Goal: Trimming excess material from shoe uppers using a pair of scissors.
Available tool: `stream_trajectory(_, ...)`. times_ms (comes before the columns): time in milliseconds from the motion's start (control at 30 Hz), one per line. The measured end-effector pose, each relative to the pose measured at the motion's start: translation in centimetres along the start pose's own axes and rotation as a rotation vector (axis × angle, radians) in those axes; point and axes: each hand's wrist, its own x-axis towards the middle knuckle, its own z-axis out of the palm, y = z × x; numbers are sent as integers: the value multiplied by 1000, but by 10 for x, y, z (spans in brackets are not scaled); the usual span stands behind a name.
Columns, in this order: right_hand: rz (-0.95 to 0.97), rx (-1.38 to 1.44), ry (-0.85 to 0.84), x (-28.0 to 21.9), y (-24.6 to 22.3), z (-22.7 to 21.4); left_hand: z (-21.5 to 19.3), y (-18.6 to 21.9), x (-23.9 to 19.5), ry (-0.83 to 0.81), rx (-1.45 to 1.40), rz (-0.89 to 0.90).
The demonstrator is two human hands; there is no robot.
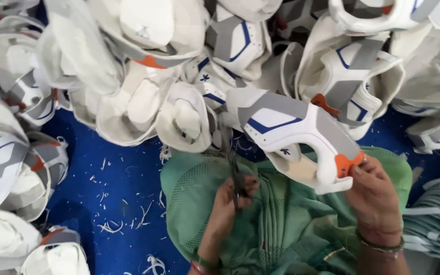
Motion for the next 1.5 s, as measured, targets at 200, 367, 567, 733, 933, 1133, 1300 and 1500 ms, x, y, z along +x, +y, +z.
stream_trajectory(200,11,73,9,-16,-31,10,-13,-11,30,213,123,267)
stream_trajectory(367,-26,-41,122,-27,-27,13,10,8,10,88,36,71)
stream_trajectory(567,-69,-64,53,-46,-26,-33,-5,5,23,70,393,149)
stream_trajectory(733,-160,-290,286,-58,-72,-14,4,4,24,255,475,133)
stream_trajectory(933,-235,-268,345,-74,-89,-18,99,-13,36,-206,495,410)
stream_trajectory(1133,-320,-1034,699,-105,-93,-101,117,-145,60,-233,464,-14)
stream_trajectory(1300,371,-1323,293,-153,-116,-19,108,-137,65,-133,516,-17)
stream_trajectory(1500,526,-1395,-338,-181,-14,5,114,-126,70,-216,367,-31)
